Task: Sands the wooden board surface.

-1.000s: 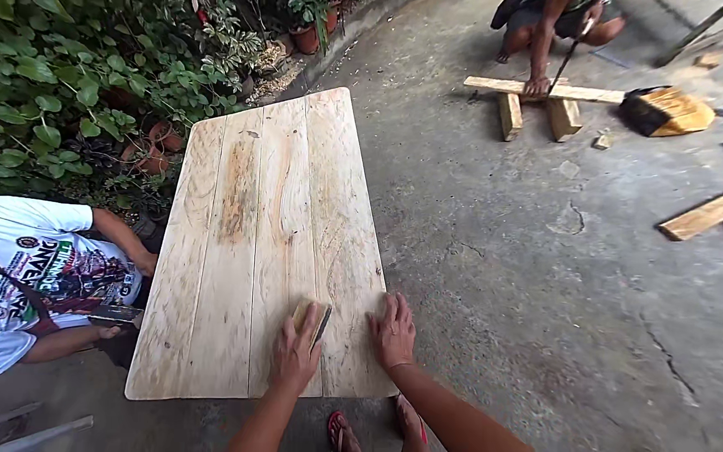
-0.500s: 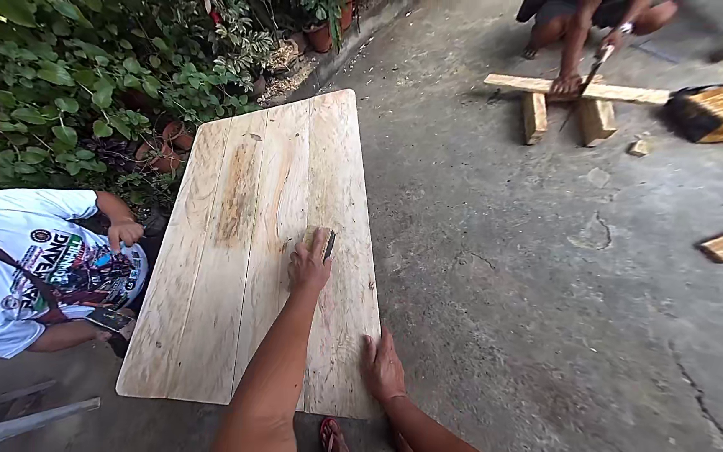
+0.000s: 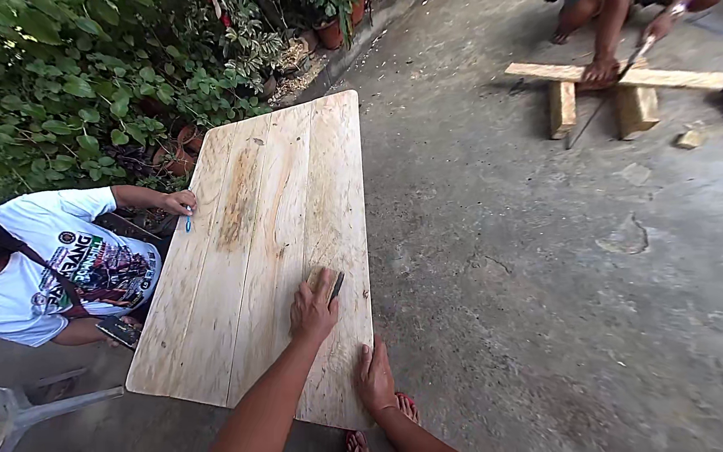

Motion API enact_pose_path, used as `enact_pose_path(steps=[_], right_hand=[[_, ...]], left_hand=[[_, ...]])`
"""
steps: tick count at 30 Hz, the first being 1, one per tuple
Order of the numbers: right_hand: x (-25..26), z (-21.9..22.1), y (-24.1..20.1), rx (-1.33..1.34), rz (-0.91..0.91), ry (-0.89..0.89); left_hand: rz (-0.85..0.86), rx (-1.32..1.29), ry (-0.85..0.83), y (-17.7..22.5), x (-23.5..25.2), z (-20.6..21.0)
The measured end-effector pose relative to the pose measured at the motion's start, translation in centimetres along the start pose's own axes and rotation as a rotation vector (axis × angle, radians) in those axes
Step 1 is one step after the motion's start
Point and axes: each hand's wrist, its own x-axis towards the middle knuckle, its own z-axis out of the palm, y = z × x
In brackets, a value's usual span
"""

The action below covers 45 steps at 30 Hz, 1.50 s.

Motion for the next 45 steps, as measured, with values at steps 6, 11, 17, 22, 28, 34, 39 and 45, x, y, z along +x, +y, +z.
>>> enact_pose_path(steps=[6, 11, 17, 22, 28, 34, 39, 45], right_hand=[[0.1, 0.2, 0.4, 0.045, -0.046, 0.04], [-0.2, 0.0, 0.6, 0.054, -0.051, 0.038], [-2.6, 0.4, 0.8, 0.027, 0.016, 0.064], [-2.8, 1.1, 2.0, 0.284, 0.017, 0.161], [-2.5, 1.7, 2.6, 0.453, 0.06, 0.212], [-2.8, 1.4, 2.7, 0.375, 0.059, 0.202], [-2.5, 1.8, 3.0, 0.471, 0.085, 0.233], [-2.9, 1.6, 2.2, 0.49, 0.172, 0.257]], left_hand=[[-0.031, -0.04, 0.006, 3.8, 8.3, -2.9], [0.09, -0.018, -0.053, 0.6, 1.5, 0.4], [0.283, 0.017, -0.006, -7.6, -13.8, 5.6], [0.202, -0.002, -0.049, -6.5, -15.6, 5.4], [0.102, -0.058, -0.126, 0.1, -9.5, 3.3], [0.223, -0.023, -0.11, -5.5, -17.2, 6.1], [0.132, -0.053, -0.157, -2.2, -15.6, 4.9], [0.175, -0.075, -0.189, -0.3, -12.1, 3.9]])
